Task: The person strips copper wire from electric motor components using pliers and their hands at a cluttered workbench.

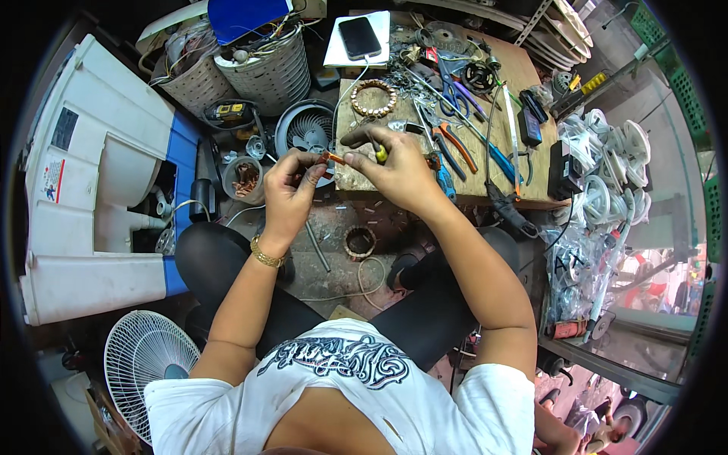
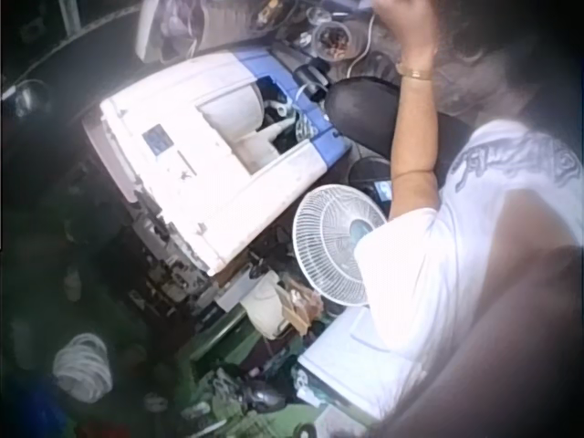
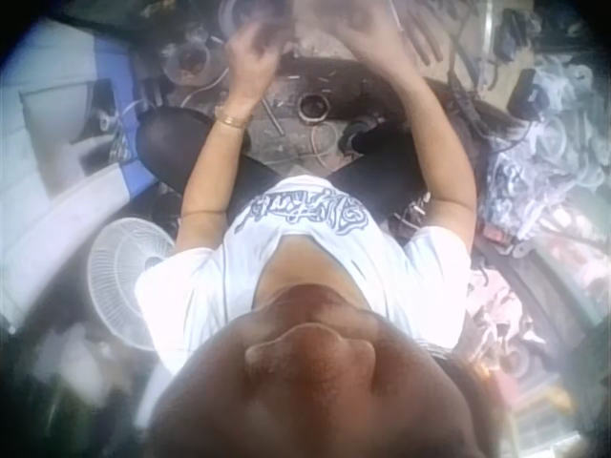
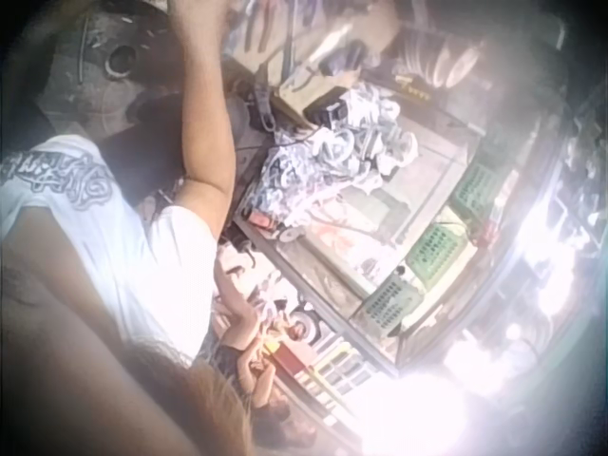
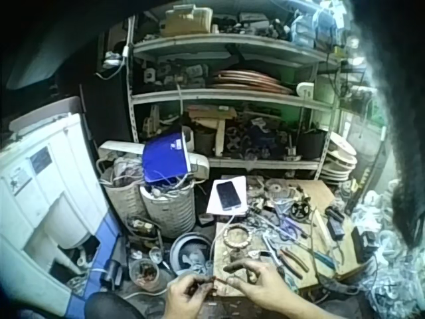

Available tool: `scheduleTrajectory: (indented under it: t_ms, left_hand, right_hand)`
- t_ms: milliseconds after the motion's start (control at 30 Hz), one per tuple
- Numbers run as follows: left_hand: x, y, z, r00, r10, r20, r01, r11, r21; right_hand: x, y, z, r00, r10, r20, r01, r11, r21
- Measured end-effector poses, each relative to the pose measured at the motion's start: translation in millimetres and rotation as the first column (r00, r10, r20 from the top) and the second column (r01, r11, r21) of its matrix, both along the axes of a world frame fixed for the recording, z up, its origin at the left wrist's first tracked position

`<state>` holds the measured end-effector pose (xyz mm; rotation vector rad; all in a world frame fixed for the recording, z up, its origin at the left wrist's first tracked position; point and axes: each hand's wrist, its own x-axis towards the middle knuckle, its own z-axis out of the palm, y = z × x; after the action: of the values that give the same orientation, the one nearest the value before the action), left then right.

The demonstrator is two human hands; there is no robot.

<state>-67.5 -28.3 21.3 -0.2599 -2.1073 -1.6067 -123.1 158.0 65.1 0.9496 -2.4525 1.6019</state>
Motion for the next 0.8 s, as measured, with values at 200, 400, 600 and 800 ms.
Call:
scheduleTrajectory:
  t_ms: [200, 400, 600, 800]
  left_hand:
    - [6.7, -0.5, -0.3, 1.0, -0.004, 0.016, 0.007, 0.98, -0.199]
    - [1.4, -3.4, -4.9, 0.989, -0.124, 0.084, 0.133, 0.986, -0.104]
    - [4.9, -8.8, -4.1, 0.905, -0.295, 0.307, 0.245, 0.95, 0.192]
    - [6.7, -32.3, 8.6, 0.597, -0.652, 0.468, 0.293, 0.72, 0.629]
  right_hand:
    - [5.2, -3.5, -5.5, 0.959, 0.067, 0.277, -0.091, 0.993, 0.075]
    - [8.5, -1.3, -2.9, 1.0, 0.008, -0.018, -0.004, 0.97, 0.241]
    - [12.2, -3.4, -1.2, 0.999, -0.034, -0.01, 0.035, 0.949, 0.314]
    - [19.7, -10.1, -14.4, 0.891, -0.039, -0.451, 0.283, 0.826, 0.488]
